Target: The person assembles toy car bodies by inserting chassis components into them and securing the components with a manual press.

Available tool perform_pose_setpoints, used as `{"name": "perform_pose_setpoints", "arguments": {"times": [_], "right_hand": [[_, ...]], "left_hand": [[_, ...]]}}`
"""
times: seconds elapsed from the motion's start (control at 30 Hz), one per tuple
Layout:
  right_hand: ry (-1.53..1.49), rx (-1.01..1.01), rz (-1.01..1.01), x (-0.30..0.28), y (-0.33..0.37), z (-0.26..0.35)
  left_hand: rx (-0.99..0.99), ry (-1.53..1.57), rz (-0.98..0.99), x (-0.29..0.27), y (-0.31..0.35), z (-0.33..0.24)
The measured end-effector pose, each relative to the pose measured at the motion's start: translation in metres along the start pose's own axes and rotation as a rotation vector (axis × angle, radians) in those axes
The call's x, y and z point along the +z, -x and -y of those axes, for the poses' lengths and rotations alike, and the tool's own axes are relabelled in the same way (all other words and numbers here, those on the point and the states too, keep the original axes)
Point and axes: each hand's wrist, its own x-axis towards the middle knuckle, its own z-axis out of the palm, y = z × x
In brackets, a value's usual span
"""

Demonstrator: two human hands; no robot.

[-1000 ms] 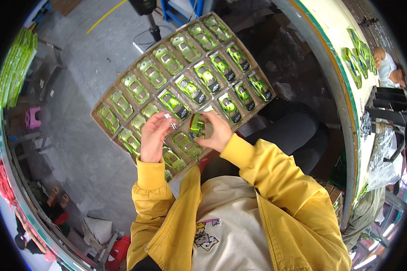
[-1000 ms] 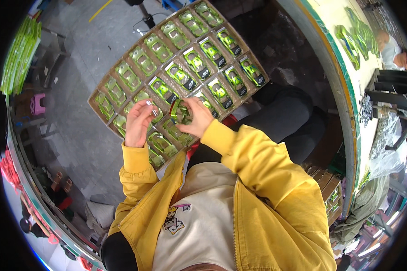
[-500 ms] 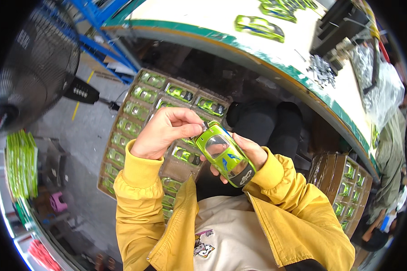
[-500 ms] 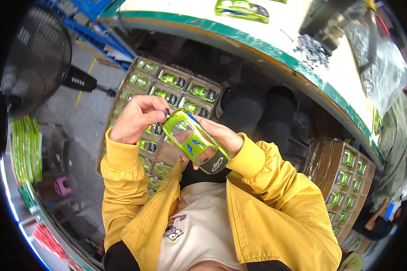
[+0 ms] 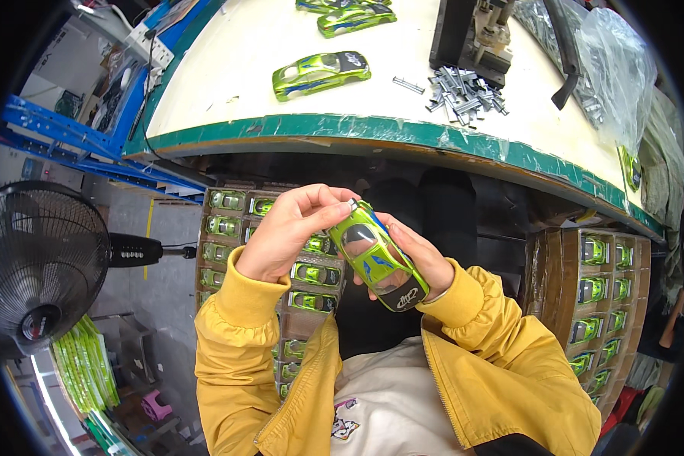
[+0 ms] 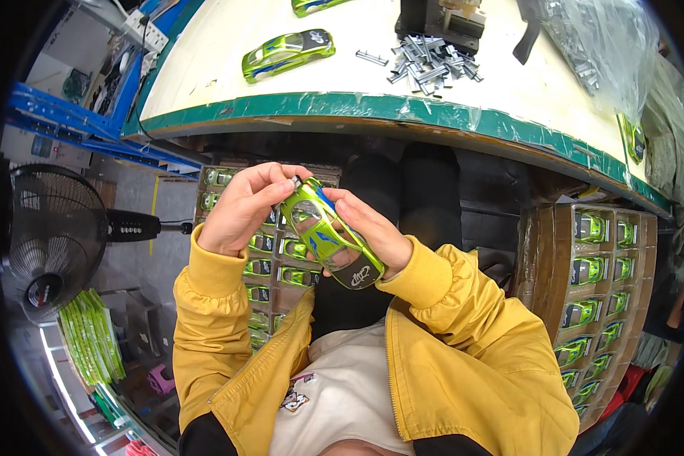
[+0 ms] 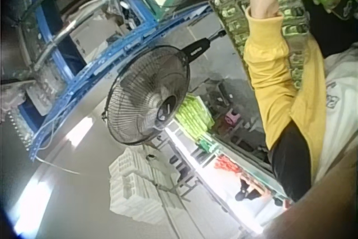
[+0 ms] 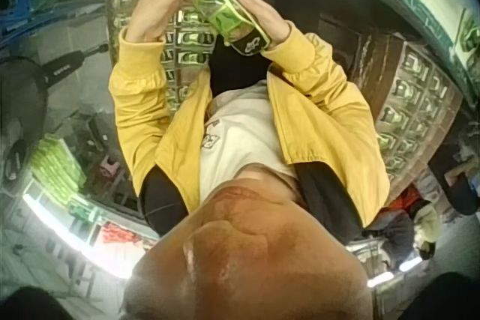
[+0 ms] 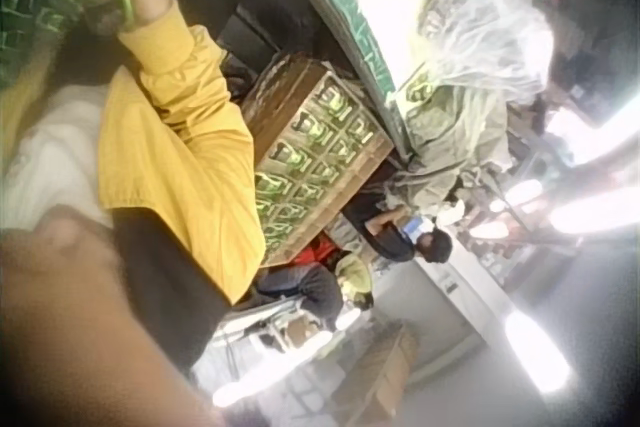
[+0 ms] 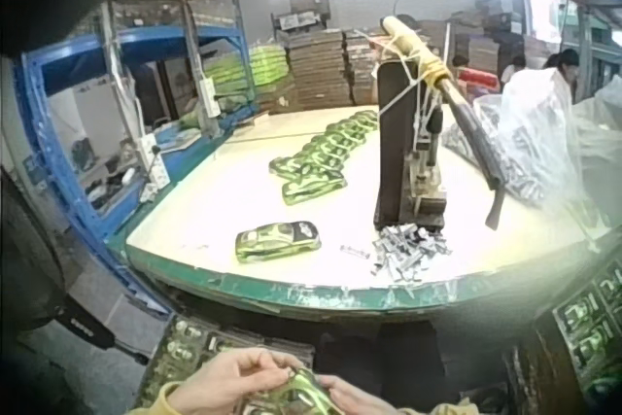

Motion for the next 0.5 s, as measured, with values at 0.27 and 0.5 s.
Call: {"name": "perform_pose_setpoints", "arguments": {"times": [0.27,0.5], "right_hand": [[-0.042,-0.019,0.031,-0.012,0.001,0.018],[0.008,-0.049,0.002,-0.011,0.000,0.026]], "left_hand": [[-0.013,0.018,0.025,0.009,-0.023,0.000],[-0.047,0.032,-0.008,0.005,-0.030,0.000]]}}
